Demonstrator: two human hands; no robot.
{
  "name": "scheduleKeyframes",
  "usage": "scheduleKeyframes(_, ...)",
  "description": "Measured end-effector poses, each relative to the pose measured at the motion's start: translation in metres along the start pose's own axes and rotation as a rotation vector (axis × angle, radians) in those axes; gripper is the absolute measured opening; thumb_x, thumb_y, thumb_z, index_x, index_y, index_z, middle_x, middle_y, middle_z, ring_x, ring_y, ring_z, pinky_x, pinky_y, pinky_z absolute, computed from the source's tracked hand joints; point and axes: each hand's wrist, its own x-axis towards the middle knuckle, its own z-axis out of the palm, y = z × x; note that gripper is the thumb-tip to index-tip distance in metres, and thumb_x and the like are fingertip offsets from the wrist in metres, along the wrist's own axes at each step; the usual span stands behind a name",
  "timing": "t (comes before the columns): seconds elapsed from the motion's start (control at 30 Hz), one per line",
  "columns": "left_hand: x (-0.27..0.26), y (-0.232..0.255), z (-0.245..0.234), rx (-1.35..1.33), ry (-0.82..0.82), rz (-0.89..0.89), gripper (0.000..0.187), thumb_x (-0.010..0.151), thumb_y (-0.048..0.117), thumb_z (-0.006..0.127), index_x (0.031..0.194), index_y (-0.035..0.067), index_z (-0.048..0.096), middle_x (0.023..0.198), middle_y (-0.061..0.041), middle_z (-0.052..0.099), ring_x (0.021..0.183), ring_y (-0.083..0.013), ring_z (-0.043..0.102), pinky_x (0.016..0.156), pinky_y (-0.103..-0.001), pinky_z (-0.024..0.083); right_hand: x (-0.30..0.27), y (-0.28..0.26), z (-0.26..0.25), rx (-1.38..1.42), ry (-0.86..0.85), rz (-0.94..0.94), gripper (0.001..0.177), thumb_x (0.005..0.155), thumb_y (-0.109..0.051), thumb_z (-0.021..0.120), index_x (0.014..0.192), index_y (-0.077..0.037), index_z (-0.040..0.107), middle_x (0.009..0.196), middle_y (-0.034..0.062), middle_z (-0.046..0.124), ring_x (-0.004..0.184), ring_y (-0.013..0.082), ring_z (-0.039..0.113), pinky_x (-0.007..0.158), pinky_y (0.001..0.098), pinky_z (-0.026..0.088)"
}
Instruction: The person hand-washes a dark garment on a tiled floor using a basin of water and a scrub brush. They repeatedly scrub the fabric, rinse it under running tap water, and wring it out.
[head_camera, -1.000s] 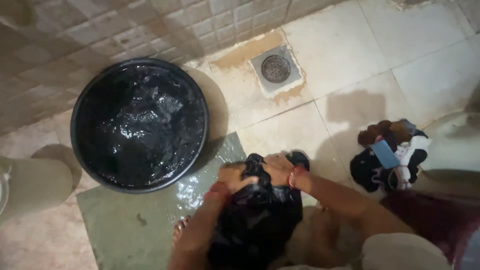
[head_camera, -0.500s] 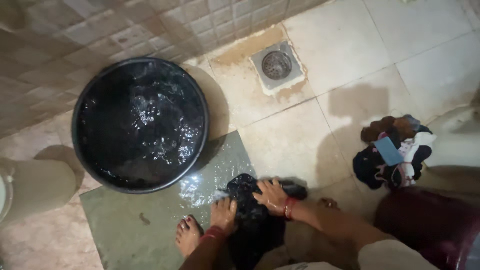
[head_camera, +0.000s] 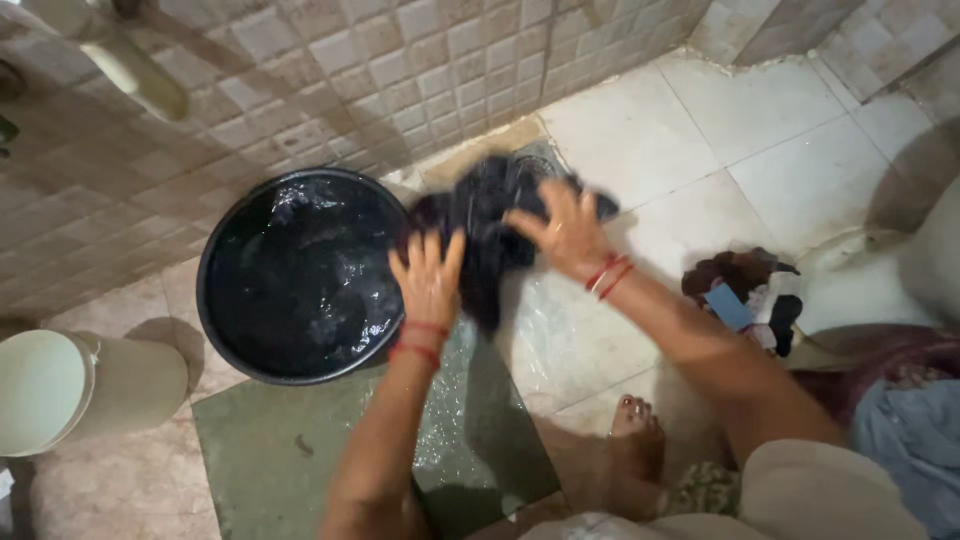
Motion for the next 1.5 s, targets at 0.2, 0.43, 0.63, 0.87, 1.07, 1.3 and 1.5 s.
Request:
scheduleKeyframes(0.2, -0.006, -0.001, -0.011, -0.175, -0.429, 0.315, 0.045, 0.099, 0.015, 0.057, 0.144, 0.021, 0.058, 0.126, -0.008, 0.061, 0.130, -0.0291, 0.051, 0.115, -0.067, 0.037, -0.063, 0.043, -0.030, 0.143, -0.376, -0.139, 0.036, 0.091, -0.008, 0.059, 0.124, -0.019, 0.070, 0.129, 0.0224, 0.063, 0.121, 0.0376, 0.061, 0.100, 0.0517, 0.049)
scheduleKeyframes(0.43, -0.081, -0.052, 0.043, -0.712, -0.909, -0.255, 0.033, 0.081, 0.031, 0.080, 0.112, 0.021, 0.077, 0.112, -0.012, 0.074, 0.104, -0.0313, 0.070, 0.092, -0.041, 0.054, -0.227, 0.044, -0.039, 0.505, -1.064, 0.069, 0.039, 0.081, -0.031, 0.074, 0.118, -0.019, 0.069, 0.116, 0.0088, 0.071, 0.113, 0.0299, 0.063, 0.097, 0.0452, 0.049)
scheduleKeyframes(0.63, -0.124, -0.181, 0.099, -0.094, -0.326, -0.768, 0.038, 0.082, 0.031, 0.081, 0.113, 0.010, 0.076, 0.113, -0.021, 0.071, 0.105, -0.0433, 0.067, 0.092, -0.054, 0.049, -0.281, 0.058, 0.022, 0.590, -1.033, 0.310, 0.041, 0.085, -0.036, 0.074, 0.120, -0.018, 0.067, 0.116, 0.0103, 0.072, 0.112, 0.0305, 0.066, 0.098, 0.0447, 0.051)
scheduleKeyframes(0.87, -0.106, -0.013, 0.132, -1.353, 0.174, -0.787, 0.023, 0.113, 0.028, 0.062, 0.106, 0.006, 0.062, 0.098, -0.007, 0.057, 0.093, -0.0174, 0.053, 0.081, -0.038, 0.046, -0.188, 0.018, 0.101, 0.238, -1.155, 0.071, 0.045, 0.090, -0.027, 0.067, 0.135, -0.020, 0.063, 0.124, 0.0145, 0.070, 0.118, 0.0334, 0.065, 0.096, 0.0496, 0.052)
scheduleKeyframes(1.07, -0.178, 0.113, 0.090, -0.216, -0.660, -0.584, 0.094, 0.069, 0.051, 0.079, 0.149, 0.012, 0.049, 0.154, -0.033, 0.031, 0.126, -0.0574, 0.040, 0.096, -0.063, 0.041, -0.146, -0.047, 0.111, 0.027, -1.047, 0.013, 0.064, 0.084, -0.023, 0.066, 0.145, -0.023, 0.045, 0.144, 0.0323, 0.043, 0.124, 0.0540, 0.048, 0.090, 0.0602, 0.051)
scheduleKeyframes(1.3, -0.189, 0.092, 0.142, -0.595, -0.406, -0.456, 0.055, 0.077, 0.005, 0.062, 0.133, 0.010, 0.061, 0.136, -0.030, 0.051, 0.121, -0.0487, 0.055, 0.104, -0.049, 0.050, -0.158, -0.020, 0.165, 0.265, -0.925, 0.235, 0.029, 0.105, -0.026, 0.053, 0.128, -0.014, 0.067, 0.111, 0.0224, 0.072, 0.101, 0.0410, 0.071, 0.083, 0.0524, 0.058)
scheduleKeyframes(1.5, -0.219, -0.011, 0.134, -0.562, -0.331, -0.668, 0.043, 0.077, 0.005, 0.068, 0.119, 0.009, 0.063, 0.124, -0.029, 0.055, 0.115, -0.0485, 0.056, 0.100, -0.049, 0.048, -0.142, 0.107, 0.143, 0.820, -1.021, 0.562, 0.039, 0.080, -0.013, 0.066, 0.119, -0.011, 0.072, 0.110, 0.0204, 0.074, 0.089, 0.0396, 0.074, 0.077, 0.0454, 0.061)
